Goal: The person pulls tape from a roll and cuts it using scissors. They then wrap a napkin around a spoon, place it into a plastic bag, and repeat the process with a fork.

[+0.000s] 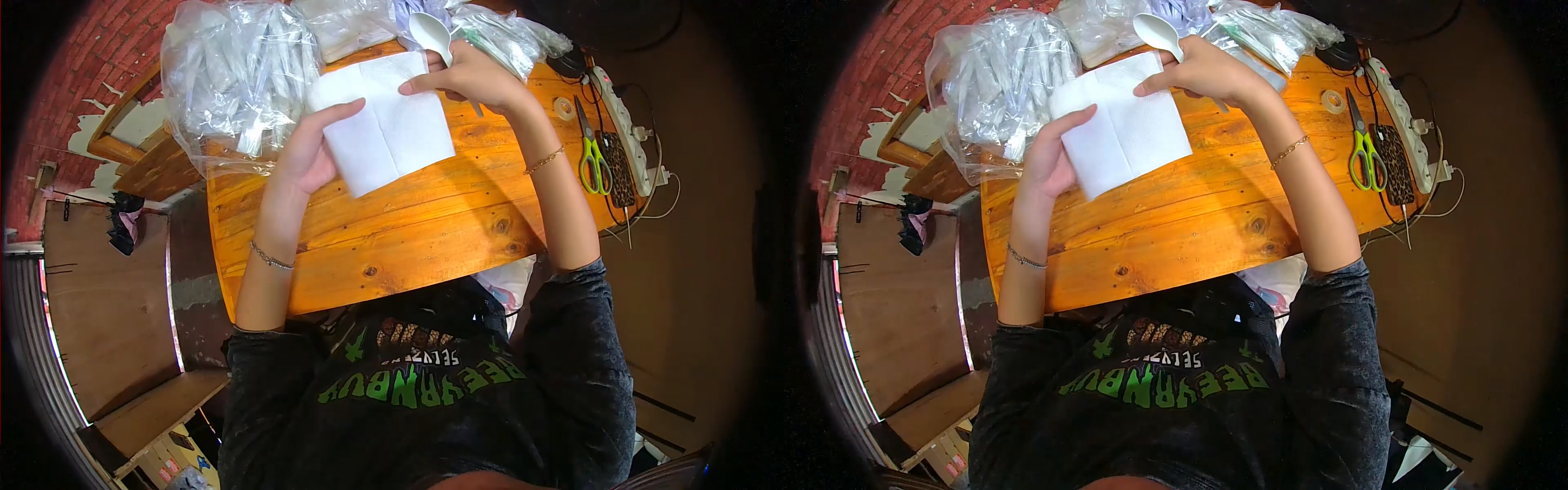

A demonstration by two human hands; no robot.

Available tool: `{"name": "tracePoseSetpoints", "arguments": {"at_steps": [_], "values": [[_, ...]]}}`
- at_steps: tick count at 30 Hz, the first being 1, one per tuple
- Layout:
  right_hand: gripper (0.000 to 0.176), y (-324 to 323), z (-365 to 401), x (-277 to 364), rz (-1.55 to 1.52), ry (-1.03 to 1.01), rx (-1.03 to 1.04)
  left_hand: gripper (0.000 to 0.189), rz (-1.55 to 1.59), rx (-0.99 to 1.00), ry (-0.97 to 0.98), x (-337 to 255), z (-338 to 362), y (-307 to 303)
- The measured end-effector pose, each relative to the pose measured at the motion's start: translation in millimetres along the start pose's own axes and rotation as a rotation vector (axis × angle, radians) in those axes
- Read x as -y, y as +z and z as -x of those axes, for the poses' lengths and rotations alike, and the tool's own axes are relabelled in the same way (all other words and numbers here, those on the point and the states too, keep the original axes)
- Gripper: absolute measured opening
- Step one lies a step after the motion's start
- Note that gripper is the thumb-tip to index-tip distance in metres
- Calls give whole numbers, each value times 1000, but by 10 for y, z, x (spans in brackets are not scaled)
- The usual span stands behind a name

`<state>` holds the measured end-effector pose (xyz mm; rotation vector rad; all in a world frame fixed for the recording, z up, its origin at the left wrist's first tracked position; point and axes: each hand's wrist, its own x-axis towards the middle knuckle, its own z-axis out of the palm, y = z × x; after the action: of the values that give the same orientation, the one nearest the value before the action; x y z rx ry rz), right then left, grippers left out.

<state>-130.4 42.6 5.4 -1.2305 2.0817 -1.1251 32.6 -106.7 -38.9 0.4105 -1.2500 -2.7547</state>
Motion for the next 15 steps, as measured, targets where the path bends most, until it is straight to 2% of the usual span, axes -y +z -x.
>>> {"name": "tracePoseSetpoints", "arguments": {"at_steps": [3, 5, 6, 9, 12, 15], "values": [[28, -5, 15, -124, -43, 14, 9, 43, 7, -8, 16, 103, -34, 13], [25, -18, 125, -190, -41, 74, -179, 43, 31, -64, 38, 178, -23, 52], [27, -27, 207, -216, -39, 104, -272, 43, 46, -109, 56, 233, -2, 91], [34, -128, 563, -151, -171, 169, -286, 44, 106, -172, 83, 374, 86, 169], [28, 32, 927, -15, -601, 68, -351, 46, 156, -184, 73, 490, 166, 221], [26, 230, 1138, -9, -747, 103, -477, 48, 236, -134, 42, 567, 239, 260]]}}
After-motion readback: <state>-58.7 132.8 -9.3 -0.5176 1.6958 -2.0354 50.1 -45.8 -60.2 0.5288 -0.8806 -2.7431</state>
